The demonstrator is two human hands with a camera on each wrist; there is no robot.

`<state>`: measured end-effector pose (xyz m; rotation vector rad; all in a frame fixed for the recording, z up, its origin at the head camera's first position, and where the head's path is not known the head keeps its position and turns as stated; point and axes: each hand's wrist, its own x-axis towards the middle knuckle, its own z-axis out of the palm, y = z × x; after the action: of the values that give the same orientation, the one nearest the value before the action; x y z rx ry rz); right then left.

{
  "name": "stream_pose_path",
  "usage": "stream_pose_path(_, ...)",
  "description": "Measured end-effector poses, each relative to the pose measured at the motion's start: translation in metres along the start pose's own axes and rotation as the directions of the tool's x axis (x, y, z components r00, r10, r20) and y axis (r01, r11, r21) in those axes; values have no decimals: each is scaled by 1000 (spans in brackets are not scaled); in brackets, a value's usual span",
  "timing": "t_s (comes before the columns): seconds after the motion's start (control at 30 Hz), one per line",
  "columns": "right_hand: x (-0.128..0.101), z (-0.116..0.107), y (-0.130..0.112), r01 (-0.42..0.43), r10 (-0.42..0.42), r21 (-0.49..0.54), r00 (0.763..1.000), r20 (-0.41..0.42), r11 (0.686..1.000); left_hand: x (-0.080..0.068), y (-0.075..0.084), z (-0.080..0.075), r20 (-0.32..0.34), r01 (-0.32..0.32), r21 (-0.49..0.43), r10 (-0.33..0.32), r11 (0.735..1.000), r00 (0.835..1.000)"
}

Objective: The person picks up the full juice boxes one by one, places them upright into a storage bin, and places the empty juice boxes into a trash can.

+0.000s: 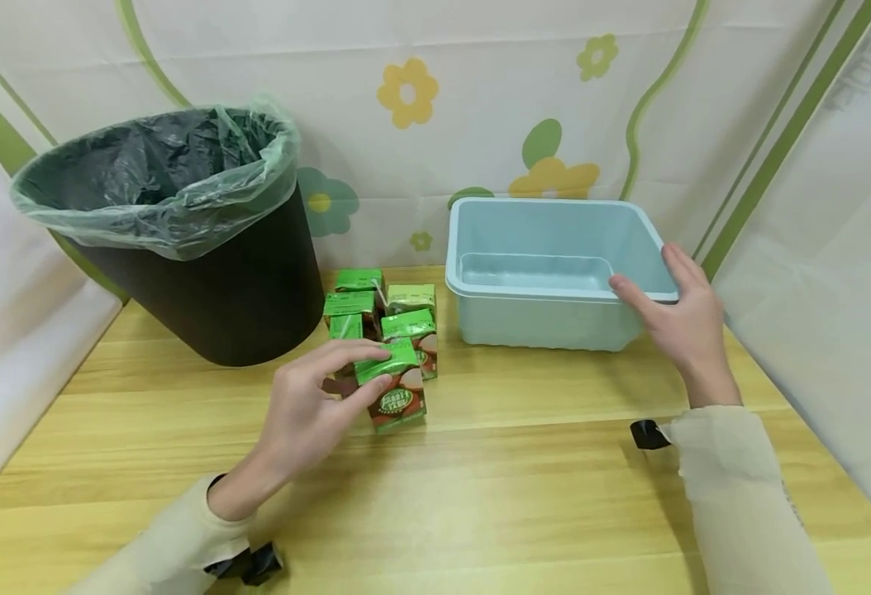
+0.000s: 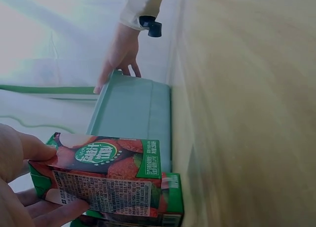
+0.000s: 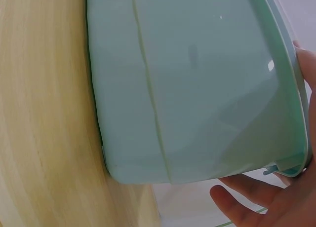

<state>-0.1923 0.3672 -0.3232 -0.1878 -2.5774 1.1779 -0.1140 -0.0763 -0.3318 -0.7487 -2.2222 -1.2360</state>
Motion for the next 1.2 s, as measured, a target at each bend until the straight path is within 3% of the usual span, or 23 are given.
stream_pose_path(0.23, -1, -3, 3, -13, 13, 5, 1000, 22, 1000, 14, 12, -1, 12, 42, -38, -42, 998, 999)
stream_pose_path(0.8, 4, -1, 5, -25, 22, 60, 998, 62, 998, 56, 29, -5, -50, 58, -81, -62, 995, 997)
stream_pose_path(1.2, 7, -2, 7, -11, 7, 67, 998, 56, 998, 96, 39, 12, -84, 28, -83, -35, 996, 996)
